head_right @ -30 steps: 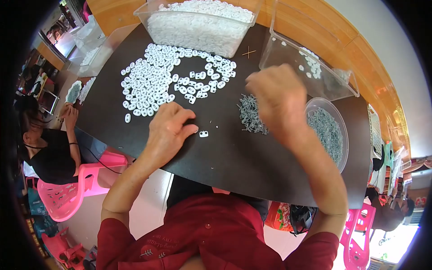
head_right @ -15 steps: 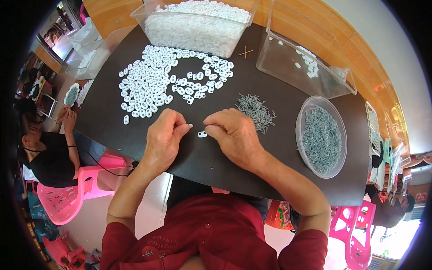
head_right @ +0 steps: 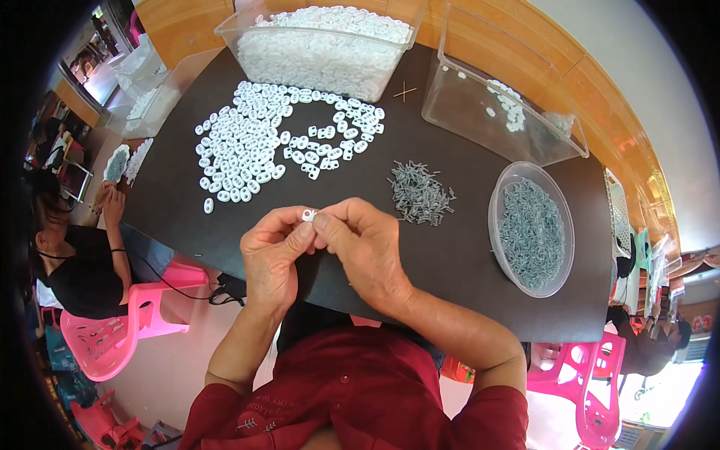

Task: Manually inserting metal pins into small white plastic electrical connector housings.

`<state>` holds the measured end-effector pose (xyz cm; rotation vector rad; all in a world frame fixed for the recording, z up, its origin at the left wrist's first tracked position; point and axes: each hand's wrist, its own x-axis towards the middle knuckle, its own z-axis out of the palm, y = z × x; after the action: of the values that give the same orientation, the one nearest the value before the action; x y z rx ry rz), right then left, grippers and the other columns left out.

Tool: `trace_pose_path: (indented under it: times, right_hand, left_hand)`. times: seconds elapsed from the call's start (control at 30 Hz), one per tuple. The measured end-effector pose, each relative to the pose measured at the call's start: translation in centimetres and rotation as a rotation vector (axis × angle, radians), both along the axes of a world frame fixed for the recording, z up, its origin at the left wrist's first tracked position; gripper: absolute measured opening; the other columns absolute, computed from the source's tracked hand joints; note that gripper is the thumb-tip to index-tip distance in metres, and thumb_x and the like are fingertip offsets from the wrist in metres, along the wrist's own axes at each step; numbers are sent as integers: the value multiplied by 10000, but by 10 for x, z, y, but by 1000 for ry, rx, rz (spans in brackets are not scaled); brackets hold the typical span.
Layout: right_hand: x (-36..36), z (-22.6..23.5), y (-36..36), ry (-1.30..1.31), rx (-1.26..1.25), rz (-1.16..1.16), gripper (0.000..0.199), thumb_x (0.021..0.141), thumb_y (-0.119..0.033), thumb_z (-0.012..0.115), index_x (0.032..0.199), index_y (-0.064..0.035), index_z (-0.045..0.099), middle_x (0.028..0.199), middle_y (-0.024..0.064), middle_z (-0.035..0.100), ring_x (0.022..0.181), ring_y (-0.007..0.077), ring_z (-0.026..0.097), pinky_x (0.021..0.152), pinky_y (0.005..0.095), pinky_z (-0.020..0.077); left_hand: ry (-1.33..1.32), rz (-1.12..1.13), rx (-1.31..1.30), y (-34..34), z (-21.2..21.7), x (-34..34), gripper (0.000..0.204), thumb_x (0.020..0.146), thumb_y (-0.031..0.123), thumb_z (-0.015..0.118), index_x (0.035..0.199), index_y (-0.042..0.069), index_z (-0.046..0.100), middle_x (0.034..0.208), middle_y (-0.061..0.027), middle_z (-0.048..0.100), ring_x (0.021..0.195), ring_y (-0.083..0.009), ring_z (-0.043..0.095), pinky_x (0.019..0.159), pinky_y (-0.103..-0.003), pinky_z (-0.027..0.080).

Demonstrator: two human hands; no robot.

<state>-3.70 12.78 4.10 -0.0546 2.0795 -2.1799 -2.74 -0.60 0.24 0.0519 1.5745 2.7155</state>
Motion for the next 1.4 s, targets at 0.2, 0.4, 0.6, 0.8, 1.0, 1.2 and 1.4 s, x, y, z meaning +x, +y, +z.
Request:
trace_pose_path:
  times: [0.2, 0.4, 0.6, 0.8, 1.0, 1.2, 1.4]
  right_hand:
    - [13, -16, -2, 97, -1, 29, 79, 884, -45, 595, 863, 18, 637, 748, 25, 632, 695, 45, 552, 620, 194, 447]
    - [6, -19, 7, 588, 503, 10, 34, 809, -5, 628, 840, -2, 641, 681, 38, 554, 603, 121, 491, 537, 265, 406]
    - [-4, -13, 12, 1077, 862, -11, 179, 673, 29, 643, 846, -18, 640, 683, 70, 520, 584, 225, 468, 516, 317, 406]
    - [-5, -16, 30, 1034, 861, 75, 223, 670, 7, 660, 890, -18, 633, 674, 69, 521, 600, 230, 490, 531, 333, 422]
    - [-12, -8, 86, 830, 1252, -127, 203, 684, 12, 683, 877, -34, 641, 764, 104, 584, 709, 295, 543, 619, 396, 447]
    - [-35, -27, 90, 790, 1386, -95, 197, 698, -3, 677, 883, -65, 652, 768, 86, 570, 740, 282, 542, 618, 388, 439]
    - [-50, -24, 91, 884, 1226, -176, 136, 710, -21, 675, 839, -65, 664, 715, 83, 559, 706, 273, 539, 613, 378, 433]
  left_hand:
    - [-42, 82, 119, 7, 4, 7, 128, 860, 17, 638, 971, -43, 657, 820, -29, 615, 706, -66, 518, 647, -196, 425]
    - [43, 80, -136, -2, -3, 6, 132, 866, 47, 644, 962, -41, 664, 812, -34, 610, 697, -69, 513, 624, -201, 420]
    - [-20, 42, -58, -1, 7, 7, 119, 845, 44, 666, 923, -47, 660, 783, -64, 636, 636, -82, 540, 576, -209, 447]
    - [-6, -54, -27, -2, 6, 2, 114, 832, 27, 673, 919, -45, 654, 787, -65, 638, 625, -82, 539, 571, -206, 458]
    - [62, 34, -77, -9, -12, 1, 90, 855, 48, 654, 896, -26, 622, 776, -44, 618, 650, -81, 536, 575, -204, 457]
    - [-2, 33, -87, -4, -9, -1, 119, 885, 97, 626, 909, -2, 565, 804, -79, 608, 617, -106, 533, 557, -226, 446]
    - [10, 58, -75, -4, -11, 0, 175, 881, 76, 627, 1018, -24, 586, 815, -67, 610, 641, -91, 548, 561, -219, 453]
